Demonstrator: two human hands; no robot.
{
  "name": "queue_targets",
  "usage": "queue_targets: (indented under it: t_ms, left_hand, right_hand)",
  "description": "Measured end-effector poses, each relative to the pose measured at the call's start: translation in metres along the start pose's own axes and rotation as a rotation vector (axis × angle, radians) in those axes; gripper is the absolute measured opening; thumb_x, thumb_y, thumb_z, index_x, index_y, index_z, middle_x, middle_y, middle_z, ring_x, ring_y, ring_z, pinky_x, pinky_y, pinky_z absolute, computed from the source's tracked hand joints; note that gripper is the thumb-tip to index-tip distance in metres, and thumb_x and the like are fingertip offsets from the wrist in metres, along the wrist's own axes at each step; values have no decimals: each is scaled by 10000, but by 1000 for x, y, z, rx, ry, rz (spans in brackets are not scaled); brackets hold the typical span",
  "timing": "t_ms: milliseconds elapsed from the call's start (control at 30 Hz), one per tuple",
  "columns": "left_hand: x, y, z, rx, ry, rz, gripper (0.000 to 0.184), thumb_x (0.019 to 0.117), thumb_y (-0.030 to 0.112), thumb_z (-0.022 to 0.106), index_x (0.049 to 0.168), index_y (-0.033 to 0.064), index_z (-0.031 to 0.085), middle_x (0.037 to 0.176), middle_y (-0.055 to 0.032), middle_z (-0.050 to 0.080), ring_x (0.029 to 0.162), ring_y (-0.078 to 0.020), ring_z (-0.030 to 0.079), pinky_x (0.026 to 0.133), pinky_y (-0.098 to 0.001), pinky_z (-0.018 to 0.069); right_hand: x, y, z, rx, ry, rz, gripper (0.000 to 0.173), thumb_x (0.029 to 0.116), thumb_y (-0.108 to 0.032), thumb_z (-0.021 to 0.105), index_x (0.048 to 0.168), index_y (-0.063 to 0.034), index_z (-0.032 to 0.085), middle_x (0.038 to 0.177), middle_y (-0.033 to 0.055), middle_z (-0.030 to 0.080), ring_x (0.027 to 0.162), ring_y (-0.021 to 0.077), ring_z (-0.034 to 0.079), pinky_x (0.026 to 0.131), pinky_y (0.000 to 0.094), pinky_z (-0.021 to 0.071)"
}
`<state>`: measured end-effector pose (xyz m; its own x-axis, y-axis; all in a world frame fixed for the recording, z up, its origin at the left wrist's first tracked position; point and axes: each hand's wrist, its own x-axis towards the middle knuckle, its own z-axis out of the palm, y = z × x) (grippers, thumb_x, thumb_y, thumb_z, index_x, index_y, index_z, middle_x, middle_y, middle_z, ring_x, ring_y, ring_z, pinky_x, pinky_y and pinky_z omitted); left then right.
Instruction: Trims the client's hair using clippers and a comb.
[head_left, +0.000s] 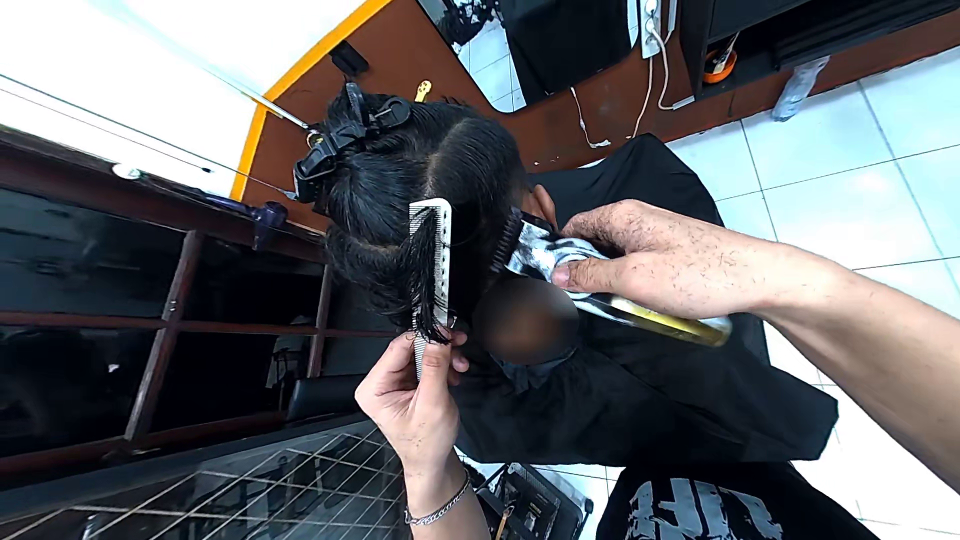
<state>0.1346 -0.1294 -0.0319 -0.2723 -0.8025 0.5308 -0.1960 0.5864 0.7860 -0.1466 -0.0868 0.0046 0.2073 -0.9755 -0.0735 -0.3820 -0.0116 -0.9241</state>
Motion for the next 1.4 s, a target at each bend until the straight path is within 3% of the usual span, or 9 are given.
queue_targets:
  t_ms: [100, 367, 533, 633, 700, 800, 933, 1167, 1400]
  left_hand:
    - [0, 0, -1, -9, -4, 4, 199, 985, 0, 531, 953, 63, 718, 828, 58, 750, 597, -5, 651, 519, -156, 544]
    - [-3, 2, -4, -9, 1, 18, 176, 998, 37, 555, 986, 73, 727, 839, 64, 755, 604, -7, 656, 524, -158, 548]
    - [-11, 28, -16, -163, 141, 33, 198, 1053, 147, 493, 1032, 133, 689, 820, 62, 715, 579, -32, 632, 491, -172, 528]
    - [-27, 33, -13, -42, -89, -101, 148, 1018, 261, 627, 997, 218, 767, 853, 97, 759, 624, 3, 665, 549, -153, 557]
    - [-38, 21, 3, 60, -273, -188, 152, 1005, 182, 624, 948, 127, 754, 813, 85, 750, 597, 16, 647, 531, -154, 555]
    - [-43, 5, 23, 115, -264, -283, 165, 992, 79, 584, 934, -5, 715, 764, 38, 733, 529, 10, 621, 462, -151, 528]
    - [-35, 8, 25, 149, -159, -279, 154, 992, 61, 579, 941, -12, 705, 764, 33, 735, 528, 2, 630, 457, -149, 530]
    - [-24, 16, 16, 253, -6, -146, 174, 986, 67, 590, 836, 50, 675, 758, 67, 726, 545, 17, 643, 486, -149, 553]
    - [-20, 18, 13, 249, 19, -96, 159, 985, 49, 573, 872, 46, 684, 770, 80, 730, 553, 24, 645, 483, -144, 550]
  right_hand:
    - [3, -1, -1, -79, -63, 99, 303, 1052, -335, 570, 844, -129, 647, 634, -20, 544, 548, 55, 519, 498, 247, 386]
    - [-1, -4, -1, 6, 6, 26, 230, 1046, -295, 582, 920, -124, 671, 677, -28, 568, 582, 34, 536, 518, 222, 399]
    - [-12, 12, 17, 809, 319, -274, 244, 1043, -163, 435, 1139, -32, 618, 885, 35, 670, 743, 110, 694, 649, 276, 626]
    - [-22, 18, 18, 1026, 419, -308, 347, 1056, -245, 291, 1113, -84, 593, 889, 62, 670, 731, 144, 687, 599, 278, 599]
    - [-31, 19, 16, 1056, 432, -252, 382, 1048, -282, 280, 1074, -111, 621, 875, 60, 672, 704, 142, 680, 562, 275, 589]
    - [-35, 23, 21, 786, 459, -226, 148, 916, -126, 574, 1056, -92, 603, 783, 2, 676, 581, 86, 662, 485, 246, 590]
    - [-37, 27, 36, 200, 487, -83, 515, 654, -139, 817, 1133, -124, 631, 864, -47, 675, 693, 12, 653, 567, 203, 553]
    - [-27, 26, 50, 321, -152, 150, 311, 903, -308, 805, 995, -63, 636, 654, 21, 640, 486, 66, 607, 467, 212, 533]
    - [-7, 19, 52, 418, -304, 216, 293, 1024, -326, 640, 958, -41, 621, 646, 46, 618, 484, 94, 621, 462, 251, 560]
